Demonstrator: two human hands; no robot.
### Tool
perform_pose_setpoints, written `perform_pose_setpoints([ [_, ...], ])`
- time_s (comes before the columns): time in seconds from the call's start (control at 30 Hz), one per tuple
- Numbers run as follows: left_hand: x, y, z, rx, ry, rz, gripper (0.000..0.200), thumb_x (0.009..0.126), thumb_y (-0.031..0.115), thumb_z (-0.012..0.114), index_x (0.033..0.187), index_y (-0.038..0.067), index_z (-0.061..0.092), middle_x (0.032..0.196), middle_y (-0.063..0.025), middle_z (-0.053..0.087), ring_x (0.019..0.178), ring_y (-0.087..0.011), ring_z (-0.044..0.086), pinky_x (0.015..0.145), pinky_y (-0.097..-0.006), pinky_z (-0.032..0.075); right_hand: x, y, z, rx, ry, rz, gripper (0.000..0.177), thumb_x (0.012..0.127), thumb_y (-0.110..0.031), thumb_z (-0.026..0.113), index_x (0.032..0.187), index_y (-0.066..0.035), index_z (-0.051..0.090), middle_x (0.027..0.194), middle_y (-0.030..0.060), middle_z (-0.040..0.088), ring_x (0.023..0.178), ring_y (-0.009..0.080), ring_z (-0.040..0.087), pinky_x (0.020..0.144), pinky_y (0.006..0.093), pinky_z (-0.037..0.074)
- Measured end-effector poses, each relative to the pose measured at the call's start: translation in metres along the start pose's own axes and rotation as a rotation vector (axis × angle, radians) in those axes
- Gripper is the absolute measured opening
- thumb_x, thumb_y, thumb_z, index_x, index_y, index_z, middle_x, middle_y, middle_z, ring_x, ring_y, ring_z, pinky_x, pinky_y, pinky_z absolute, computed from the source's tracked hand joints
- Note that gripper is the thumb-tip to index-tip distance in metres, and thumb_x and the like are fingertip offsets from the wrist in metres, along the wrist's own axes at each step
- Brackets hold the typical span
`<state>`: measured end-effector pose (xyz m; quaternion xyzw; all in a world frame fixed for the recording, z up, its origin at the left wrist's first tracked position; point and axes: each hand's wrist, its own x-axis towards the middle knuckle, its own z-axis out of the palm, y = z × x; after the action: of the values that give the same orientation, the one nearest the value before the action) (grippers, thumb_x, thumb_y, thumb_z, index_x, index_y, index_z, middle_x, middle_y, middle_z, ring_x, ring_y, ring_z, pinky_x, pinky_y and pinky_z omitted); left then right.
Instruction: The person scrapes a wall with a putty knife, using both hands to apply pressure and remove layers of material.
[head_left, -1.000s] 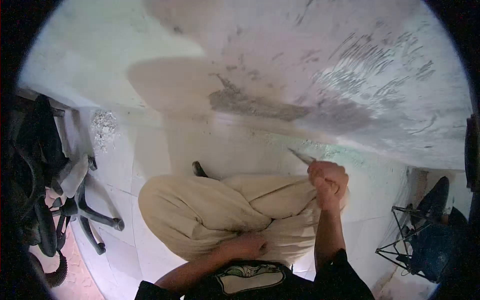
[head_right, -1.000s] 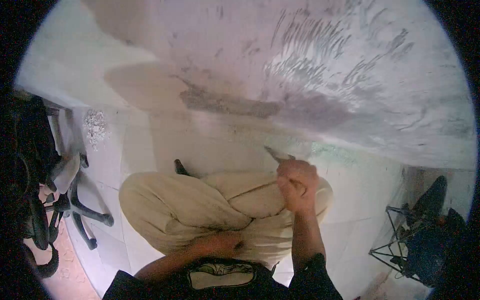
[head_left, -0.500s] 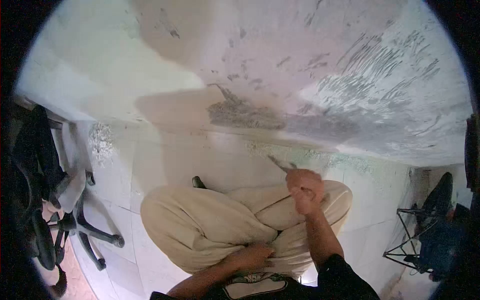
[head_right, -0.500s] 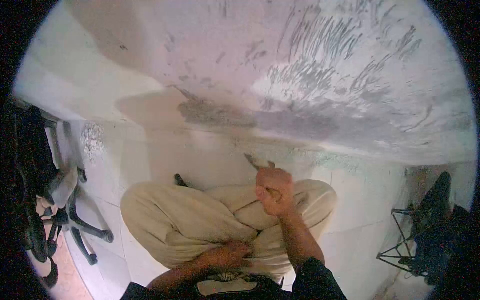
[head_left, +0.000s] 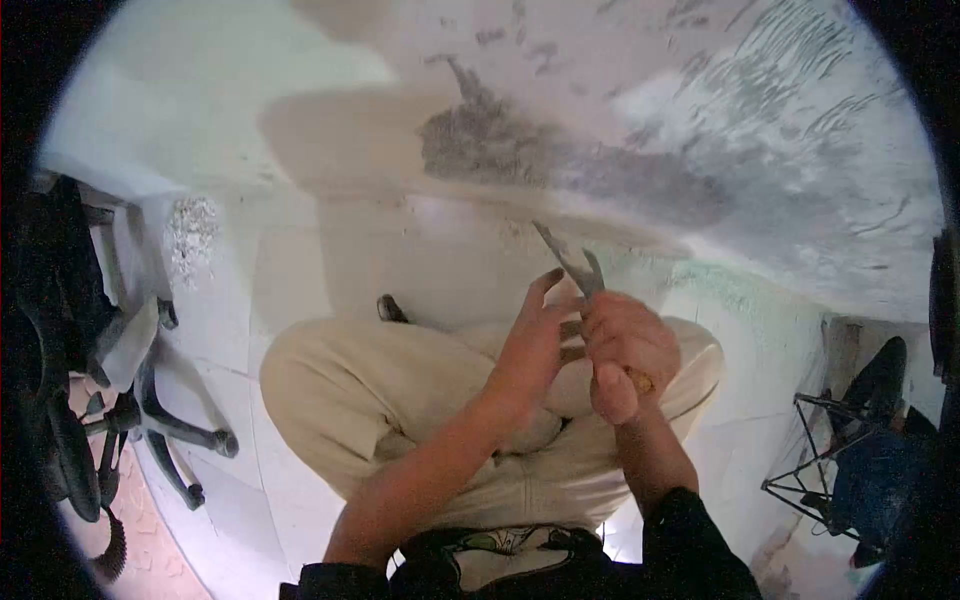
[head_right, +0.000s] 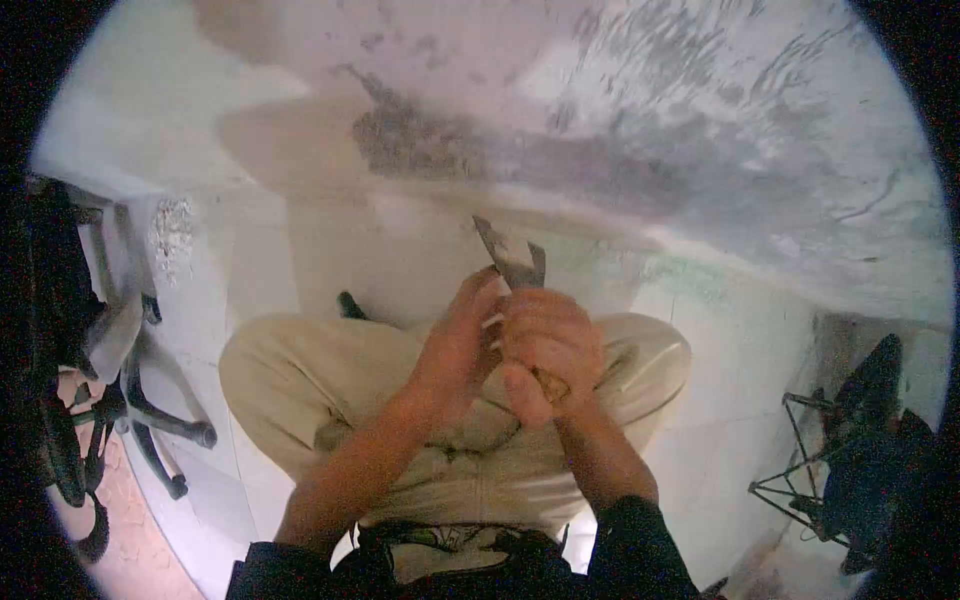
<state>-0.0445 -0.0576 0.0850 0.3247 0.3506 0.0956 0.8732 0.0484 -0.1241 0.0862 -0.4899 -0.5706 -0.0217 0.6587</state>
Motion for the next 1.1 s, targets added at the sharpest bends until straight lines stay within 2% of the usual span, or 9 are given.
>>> perform_pose_setpoints([
  [0.03, 0.01, 0.005, 0.004, -0.439, 0.011, -0.211, 0.053, 0.092, 0.038, 0.051, 0.131, 0.005, 0.037, 0.112, -0.0113, 0.05, 0.095, -0.0207, 0.053, 0.08, -0.0365, 0.045, 0.007, -0.001, 0.001, 0.007, -0.01, 0.019, 0.027, 0.077, -0.014, 0.053, 0.055, 0.001, 0.046, 0.049, 0.0078, 0.044, 0.043, 0.0226, 0.043, 0.046, 0.0344, 0.039],
  [0.17, 0.052, 0.033, 0.016, -0.509, 0.131, -0.002, 0.05, 0.093, 0.043, 0.047, 0.126, 0.005, 0.043, 0.104, -0.0058, 0.051, 0.093, -0.0184, 0.048, 0.081, -0.0348, 0.044, 0.031, 0.026, -0.006, -0.051, -0.227, -0.007, 0.015, 0.067, -0.011, 0.058, 0.057, -0.002, 0.051, 0.056, 0.0101, 0.052, 0.05, 0.0276, 0.054, 0.057, 0.0379, 0.048],
  [0.33, 0.073, 0.026, 0.003, -0.331, 0.06, 0.078, 0.025, 0.092, 0.02, 0.05, 0.108, 0.002, 0.056, 0.096, -0.007, 0.059, 0.091, -0.0188, 0.056, 0.082, -0.0334, 0.045, 0.023, 0.04, 0.001, -0.045, -0.103, 0.08, 0.014, 0.065, -0.01, 0.057, 0.056, -0.003, 0.049, 0.054, 0.009, 0.05, 0.049, 0.027, 0.053, 0.055, 0.037, 0.048],
  [0.4, 0.076, 0.026, 0.001, -0.313, 0.075, 0.125, 0.024, 0.091, 0.02, 0.051, 0.106, 0.002, 0.057, 0.097, -0.0072, 0.06, 0.089, -0.0177, 0.057, 0.079, -0.0324, 0.046, 0.029, 0.038, 0.001, -0.02, -0.118, -0.105, 0.029, 0.077, -0.014, 0.053, 0.053, -0.001, 0.044, 0.049, 0.0073, 0.045, 0.042, 0.0226, 0.046, 0.046, 0.0335, 0.043],
  [0.63, 0.072, 0.028, 0.002, -0.174, 0.177, 0.195, 0.025, 0.085, 0.015, 0.06, 0.104, -0.002, 0.059, 0.091, -0.0074, 0.062, 0.08, -0.0161, 0.06, 0.07, -0.0287, 0.048, 0.027, 0.045, 0.011, 0.103, -0.067, -0.031, 0.029, 0.076, -0.015, 0.054, 0.053, 0.0, 0.046, 0.049, 0.0071, 0.045, 0.041, 0.0224, 0.046, 0.046, 0.0344, 0.045],
  [0.77, 0.076, 0.025, -0.006, -0.151, 0.109, 0.279, 0.027, 0.083, 0.014, 0.062, 0.104, -0.003, 0.059, 0.092, -0.007, 0.062, 0.08, -0.0165, 0.059, 0.071, -0.0287, 0.048, 0.024, 0.042, 0.011, 0.003, -0.079, -0.128, 0.027, 0.076, -0.013, 0.053, 0.053, 0.0, 0.047, 0.049, 0.0076, 0.045, 0.041, 0.0225, 0.046, 0.046, 0.0352, 0.044],
  [0.83, 0.073, 0.028, 0.001, -0.072, 0.217, 0.266, 0.021, 0.085, 0.009, 0.058, 0.101, -0.004, 0.058, 0.092, -0.0068, 0.06, 0.079, -0.0138, 0.055, 0.069, -0.0284, 0.048, 0.022, 0.043, 0.013, -0.041, -0.017, -0.21, 0.026, 0.076, -0.013, 0.052, 0.054, 0.0, 0.047, 0.049, 0.008, 0.045, 0.042, 0.0226, 0.046, 0.046, 0.0358, 0.044],
  [0.9, 0.082, 0.031, -0.003, -0.105, 0.2, 0.279, 0.019, 0.085, 0.008, 0.058, 0.1, -0.004, 0.059, 0.09, -0.0066, 0.06, 0.078, -0.0138, 0.055, 0.068, -0.0285, 0.048, 0.014, 0.047, 0.013, 0.164, -0.045, 0.017, 0.027, 0.076, -0.012, 0.052, 0.053, 0.0, 0.047, 0.05, 0.0083, 0.046, 0.043, 0.0237, 0.047, 0.048, 0.0365, 0.045],
  [1.1, 0.071, 0.028, 0.0, -0.129, 0.186, 0.282, 0.013, 0.086, 0.007, 0.055, 0.095, -0.002, 0.059, 0.086, -0.0059, 0.059, 0.075, -0.013, 0.055, 0.066, -0.0284, 0.047, 0.019, 0.038, 0.008, 0.117, -0.095, -0.046, 0.025, 0.075, -0.01, 0.051, 0.054, 0.002, 0.047, 0.051, 0.0091, 0.046, 0.043, 0.024, 0.044, 0.048, 0.0354, 0.043],
])
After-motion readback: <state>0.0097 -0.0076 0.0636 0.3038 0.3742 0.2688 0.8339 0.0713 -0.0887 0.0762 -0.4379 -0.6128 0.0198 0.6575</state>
